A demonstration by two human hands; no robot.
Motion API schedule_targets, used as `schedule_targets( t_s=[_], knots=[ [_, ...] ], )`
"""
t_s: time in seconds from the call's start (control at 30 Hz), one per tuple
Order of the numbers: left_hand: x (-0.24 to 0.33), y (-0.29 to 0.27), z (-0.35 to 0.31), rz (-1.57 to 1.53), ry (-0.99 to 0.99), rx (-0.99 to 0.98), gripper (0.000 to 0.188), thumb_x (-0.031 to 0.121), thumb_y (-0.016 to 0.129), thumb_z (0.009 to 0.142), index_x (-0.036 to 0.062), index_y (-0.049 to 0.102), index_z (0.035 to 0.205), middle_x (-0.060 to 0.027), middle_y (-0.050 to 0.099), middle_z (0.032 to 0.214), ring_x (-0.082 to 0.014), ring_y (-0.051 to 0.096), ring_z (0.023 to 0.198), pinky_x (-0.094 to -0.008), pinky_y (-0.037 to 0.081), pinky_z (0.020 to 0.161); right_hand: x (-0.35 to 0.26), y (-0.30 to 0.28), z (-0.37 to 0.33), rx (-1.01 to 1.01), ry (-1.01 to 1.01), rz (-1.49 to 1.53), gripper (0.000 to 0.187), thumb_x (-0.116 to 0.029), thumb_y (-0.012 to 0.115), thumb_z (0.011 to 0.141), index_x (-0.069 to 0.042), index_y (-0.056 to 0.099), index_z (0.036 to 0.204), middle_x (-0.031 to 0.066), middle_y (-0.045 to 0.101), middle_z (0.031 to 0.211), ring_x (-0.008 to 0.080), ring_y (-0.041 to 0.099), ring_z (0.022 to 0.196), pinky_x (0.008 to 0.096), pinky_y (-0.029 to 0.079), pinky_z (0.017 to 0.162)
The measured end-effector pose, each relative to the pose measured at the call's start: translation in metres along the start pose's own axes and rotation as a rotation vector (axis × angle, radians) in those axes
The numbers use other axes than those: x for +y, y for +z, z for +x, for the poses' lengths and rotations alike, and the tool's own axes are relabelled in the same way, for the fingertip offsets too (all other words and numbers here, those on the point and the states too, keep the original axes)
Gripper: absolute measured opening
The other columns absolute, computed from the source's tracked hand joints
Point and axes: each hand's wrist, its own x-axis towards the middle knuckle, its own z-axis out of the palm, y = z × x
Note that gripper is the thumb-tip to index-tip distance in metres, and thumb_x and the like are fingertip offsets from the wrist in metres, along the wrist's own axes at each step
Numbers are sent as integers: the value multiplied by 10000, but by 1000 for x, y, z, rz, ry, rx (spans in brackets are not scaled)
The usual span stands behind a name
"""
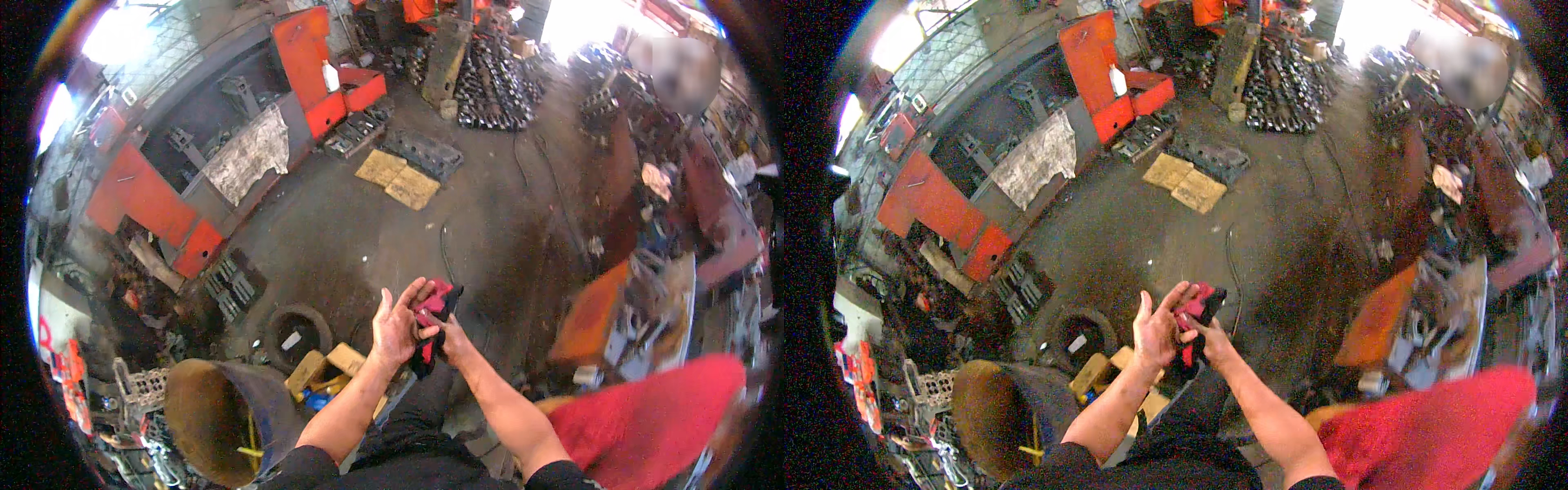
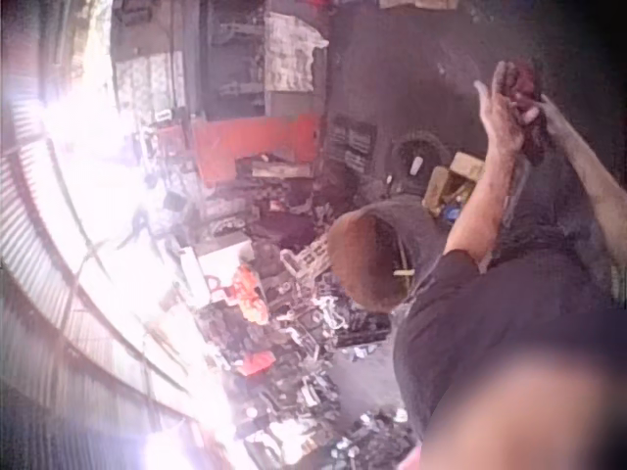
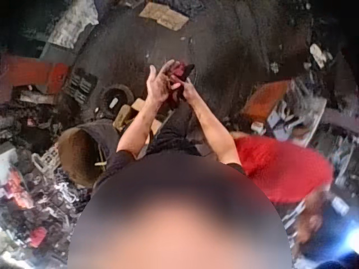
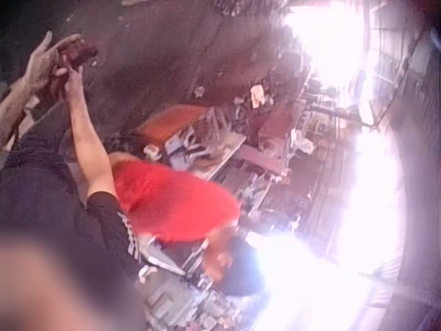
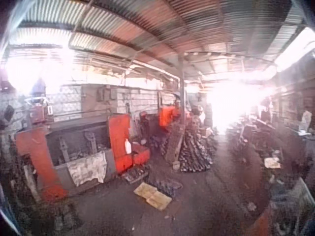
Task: The person scrubs a cylinder head with a brush in a basin of dark liquid, then rinses it with a hose. They walk through a workshop, dry their hands with a cloth, and wipe the cylinder head with the cloth. Another person is seen working on a separate cylinder head nearby.
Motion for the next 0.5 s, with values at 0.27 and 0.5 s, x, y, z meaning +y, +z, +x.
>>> schedule_targets(
  t_s=[0.27, 0.5],
  knots=[
    [-89, 34, 345, 108, -352, 50, 605, 588, 323, 962, 128, 479, 1323, -43, 574, 1201, -203, 558, 1033, -382, 534, 768, -84, -246, 175, 505, -60, 201, 321, 26, 527, 858, -7, 542, 1177, 96, 613, 1089, 212, 633, 967, 321, 553, 827],
    [-152, 156, 569, 208, -647, -241, 549, 588, 470, 918, 187, 490, 1293, 4, 566, 1108, -154, 519, 1030, -334, 493, 660, -160, -443, 243, 955, -319, 30, 391, 54, 597, 788, 0, 541, 1172, 95, 610, 1104, 215, 619, 941, 361, 533, 829]
  ],
)
